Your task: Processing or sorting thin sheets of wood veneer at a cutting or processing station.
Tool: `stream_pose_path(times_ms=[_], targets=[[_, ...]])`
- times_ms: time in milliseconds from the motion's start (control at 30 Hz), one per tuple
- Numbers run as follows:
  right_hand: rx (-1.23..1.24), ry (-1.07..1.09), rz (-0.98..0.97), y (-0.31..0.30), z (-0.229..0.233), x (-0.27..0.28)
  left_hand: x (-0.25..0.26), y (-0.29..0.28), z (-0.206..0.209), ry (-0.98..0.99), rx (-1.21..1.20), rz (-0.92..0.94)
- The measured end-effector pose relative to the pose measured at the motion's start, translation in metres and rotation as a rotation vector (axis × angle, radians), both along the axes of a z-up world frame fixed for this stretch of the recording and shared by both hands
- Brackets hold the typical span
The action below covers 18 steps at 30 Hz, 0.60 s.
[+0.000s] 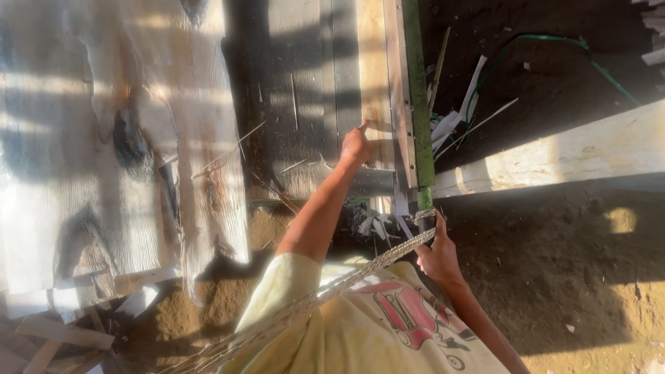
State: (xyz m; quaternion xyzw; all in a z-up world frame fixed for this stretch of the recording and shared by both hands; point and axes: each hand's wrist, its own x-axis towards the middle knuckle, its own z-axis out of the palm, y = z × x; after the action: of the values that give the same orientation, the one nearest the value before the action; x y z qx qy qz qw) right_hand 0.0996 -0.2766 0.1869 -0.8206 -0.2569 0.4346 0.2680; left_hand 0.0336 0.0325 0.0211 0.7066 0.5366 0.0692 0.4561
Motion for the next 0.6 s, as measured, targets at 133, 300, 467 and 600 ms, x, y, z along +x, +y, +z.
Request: stream_pose_path(times_ms=[133,300,467,600], targets=[[0.085,-0.044,0.034,-0.005,-0.014,0.004,0.008,0.01,-0.014,-0.049,0.01,0.045],[-0.037,0.0,0.001,0.002,0.003,-0.001,0.003,0.002,0.014,-0.012,0.01,0.022],[-0.048,-0.006,0.005,0.003,0.024,0.001,0.005,0.003,0.004,-0.014,0.022,0.022],[-0.083,0.011,-0.034,0.005,0.052,-0.002,0.001,0.004,0.007,-0.036,-0.009,0.036]])
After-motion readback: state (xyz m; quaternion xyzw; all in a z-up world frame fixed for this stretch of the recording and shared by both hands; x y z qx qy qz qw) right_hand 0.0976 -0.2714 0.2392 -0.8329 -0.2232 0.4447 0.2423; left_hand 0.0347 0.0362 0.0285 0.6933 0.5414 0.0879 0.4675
